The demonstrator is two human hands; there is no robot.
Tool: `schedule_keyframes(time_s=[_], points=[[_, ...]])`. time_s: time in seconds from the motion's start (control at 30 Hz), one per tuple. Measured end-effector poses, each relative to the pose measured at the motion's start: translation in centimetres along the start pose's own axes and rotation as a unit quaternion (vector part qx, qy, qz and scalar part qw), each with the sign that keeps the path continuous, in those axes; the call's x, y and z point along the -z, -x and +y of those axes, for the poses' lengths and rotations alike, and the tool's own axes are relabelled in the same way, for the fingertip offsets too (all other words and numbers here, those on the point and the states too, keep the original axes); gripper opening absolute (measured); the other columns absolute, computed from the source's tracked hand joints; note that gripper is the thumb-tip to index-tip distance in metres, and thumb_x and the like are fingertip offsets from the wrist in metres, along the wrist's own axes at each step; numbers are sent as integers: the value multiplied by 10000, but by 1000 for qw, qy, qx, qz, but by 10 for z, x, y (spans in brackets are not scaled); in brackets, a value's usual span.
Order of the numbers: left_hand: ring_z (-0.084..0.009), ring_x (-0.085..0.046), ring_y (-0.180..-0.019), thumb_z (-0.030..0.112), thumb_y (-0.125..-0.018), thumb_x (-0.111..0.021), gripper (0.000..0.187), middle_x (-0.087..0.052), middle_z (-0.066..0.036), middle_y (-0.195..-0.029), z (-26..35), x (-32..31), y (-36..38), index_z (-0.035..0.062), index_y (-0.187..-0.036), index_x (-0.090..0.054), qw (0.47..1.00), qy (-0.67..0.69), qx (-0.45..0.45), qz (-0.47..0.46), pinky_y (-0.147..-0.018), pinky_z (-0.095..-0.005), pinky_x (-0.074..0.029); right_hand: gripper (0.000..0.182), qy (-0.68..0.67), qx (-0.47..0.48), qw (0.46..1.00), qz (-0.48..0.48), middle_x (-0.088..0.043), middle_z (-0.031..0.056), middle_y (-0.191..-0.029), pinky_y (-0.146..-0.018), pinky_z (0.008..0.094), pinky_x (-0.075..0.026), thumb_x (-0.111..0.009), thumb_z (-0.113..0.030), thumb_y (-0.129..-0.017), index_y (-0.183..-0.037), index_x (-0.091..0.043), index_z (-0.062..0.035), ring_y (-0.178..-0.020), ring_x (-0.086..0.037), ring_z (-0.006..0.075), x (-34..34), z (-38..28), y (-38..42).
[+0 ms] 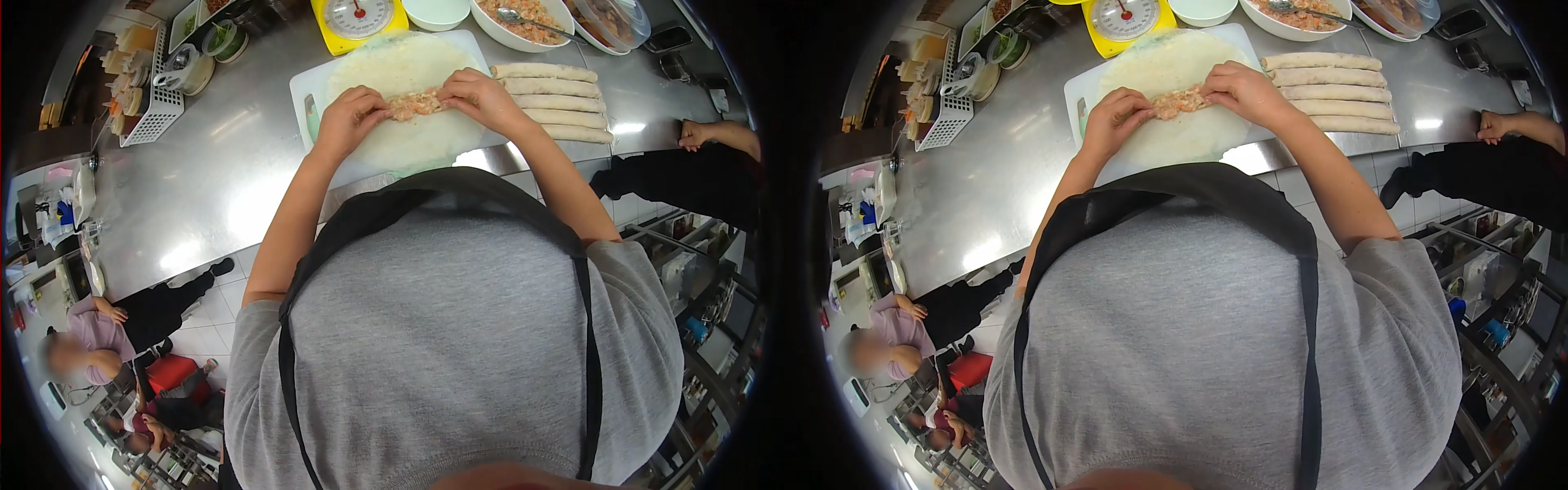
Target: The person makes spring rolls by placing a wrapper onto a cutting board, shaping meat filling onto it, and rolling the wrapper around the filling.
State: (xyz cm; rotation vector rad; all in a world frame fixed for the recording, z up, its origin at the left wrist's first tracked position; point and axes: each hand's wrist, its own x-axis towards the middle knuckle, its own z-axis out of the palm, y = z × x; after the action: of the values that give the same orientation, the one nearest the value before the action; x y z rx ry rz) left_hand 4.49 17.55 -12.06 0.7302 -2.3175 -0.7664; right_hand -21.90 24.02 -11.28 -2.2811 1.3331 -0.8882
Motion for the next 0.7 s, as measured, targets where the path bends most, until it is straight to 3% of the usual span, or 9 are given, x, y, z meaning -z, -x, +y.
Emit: schedule_keyframes(time_s=[0.1,0.17,0.3,0.4,0.47,0.5,0.57,0.7], points=[[-214,-603,-805,124,-757,-705,128,-627,-41,-879,-7,1,3,57,-854,-654,999,-28,27,-19,-694,-298,-485,77,16,-6,1000,-16,-604,47,-867,-745,323,-464,-644,-84,-803,-875,-643,-57,-860,-576,227,0,8,2],[-192,-612,-804,102,-768,-698,118,-630,-43,-879,-3,3,7,49,-866,-660,996,52,66,-5,-700,-290,-485,65,-15,-23,999,-23,-606,46,-869,-748,325,-464,-641,-83,-807,-866,-640,-56,-853,-578,222,5,2,2],[-173,-614,-857,28,-770,-695,98,-639,-62,-905,-9,14,21,17,-864,-670,995,45,84,4,-749,-270,-486,53,-8,-15,1000,9,-607,49,-857,-752,326,-465,-634,-75,-813,-860,-643,-53,-844,-581,218,7,7,11],[-202,-620,-856,123,-735,-740,232,-634,-66,-906,-13,18,20,57,-945,-666,995,44,93,-11,-763,-284,-492,155,-6,-44,998,-36,-603,50,-910,-764,321,-461,-676,-122,-789,-933,-647,-74,-875,-575,218,9,12,11],[-237,-611,-939,189,-665,-798,475,-637,-87,-979,3,19,12,79,-1093,-622,994,-55,8,97,-841,-316,-482,299,-53,-85,995,23,-589,44,-977,-789,339,-451,-727,-191,-743,-1013,-635,-101,-918,-560,233,16,-6,5],[-237,-611,-939,189,-665,-798,475,-637,-87,-979,8,15,6,79,-1093,-622,994,-54,8,96,-841,-316,-482,299,-53,-86,995,23,-589,44,-977,-789,339,-451,-727,-191,-743,-1013,-635,-101,-918,-560,233,14,-5,1],[-260,-590,-1018,245,-612,-830,712,-632,-103,-1057,15,1,-7,95,-1240,-531,997,-26,27,70,-891,-349,-464,429,25,-24,999,17,-571,42,-1026,-825,356,-432,-760,-263,-701,-1073,-614,-107,-951,-548,242,8,0,-5],[-267,-603,-922,239,-651,-799,744,-651,-100,-1007,16,-35,-20,104,-1306,-473,999,-21,48,-13,-820,-394,-476,450,76,-26,996,-48,-573,48,-1018,-849,367,-417,-757,-295,-698,-1081,-616,-105,-965,-543,247,-9,10,-6]])
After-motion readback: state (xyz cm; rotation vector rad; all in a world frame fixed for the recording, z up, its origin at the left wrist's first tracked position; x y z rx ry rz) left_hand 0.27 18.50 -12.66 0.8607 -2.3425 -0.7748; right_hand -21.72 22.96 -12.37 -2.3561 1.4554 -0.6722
